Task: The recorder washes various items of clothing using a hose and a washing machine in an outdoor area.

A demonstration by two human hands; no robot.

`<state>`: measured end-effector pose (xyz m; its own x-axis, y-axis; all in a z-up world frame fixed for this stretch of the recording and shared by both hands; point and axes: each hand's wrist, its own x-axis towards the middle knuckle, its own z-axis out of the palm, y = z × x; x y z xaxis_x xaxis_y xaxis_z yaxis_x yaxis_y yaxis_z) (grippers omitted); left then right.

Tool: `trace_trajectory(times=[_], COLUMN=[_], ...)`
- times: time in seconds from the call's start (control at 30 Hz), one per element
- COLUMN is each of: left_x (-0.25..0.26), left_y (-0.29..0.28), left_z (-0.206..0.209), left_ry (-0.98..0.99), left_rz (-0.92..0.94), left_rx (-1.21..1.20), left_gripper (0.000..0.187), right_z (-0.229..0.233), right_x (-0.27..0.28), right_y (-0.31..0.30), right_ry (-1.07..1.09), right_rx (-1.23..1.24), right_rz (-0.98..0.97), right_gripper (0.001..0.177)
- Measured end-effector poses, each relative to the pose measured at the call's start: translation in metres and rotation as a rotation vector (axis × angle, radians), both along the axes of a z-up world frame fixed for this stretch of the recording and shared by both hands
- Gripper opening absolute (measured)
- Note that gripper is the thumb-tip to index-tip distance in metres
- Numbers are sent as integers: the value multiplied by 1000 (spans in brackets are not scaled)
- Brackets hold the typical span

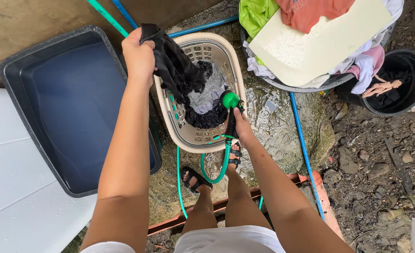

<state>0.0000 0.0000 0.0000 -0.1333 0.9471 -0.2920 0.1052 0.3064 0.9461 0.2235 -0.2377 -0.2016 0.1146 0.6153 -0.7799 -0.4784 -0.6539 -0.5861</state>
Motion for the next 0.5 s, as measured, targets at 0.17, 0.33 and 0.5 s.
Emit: trace_trajectory(times=[0.17, 0.33, 0.5], left_x=[-6, -33, -106], left_y=[-2, -47, -113], left_z=[-3, -102, -231], left_ry=[388, 1200, 1476], left_rz=[-741, -1281, -926], left_rx=[124, -188, -306], left_gripper=[35, 43, 23], right_z=[10, 25, 46], right_x=[5, 4, 1], right_y=[1, 0, -1], right_ry=[-8, 0, 37], right_rx=[9, 37, -42], right_rz=[-1, 16, 255], right_gripper=[48, 50, 52])
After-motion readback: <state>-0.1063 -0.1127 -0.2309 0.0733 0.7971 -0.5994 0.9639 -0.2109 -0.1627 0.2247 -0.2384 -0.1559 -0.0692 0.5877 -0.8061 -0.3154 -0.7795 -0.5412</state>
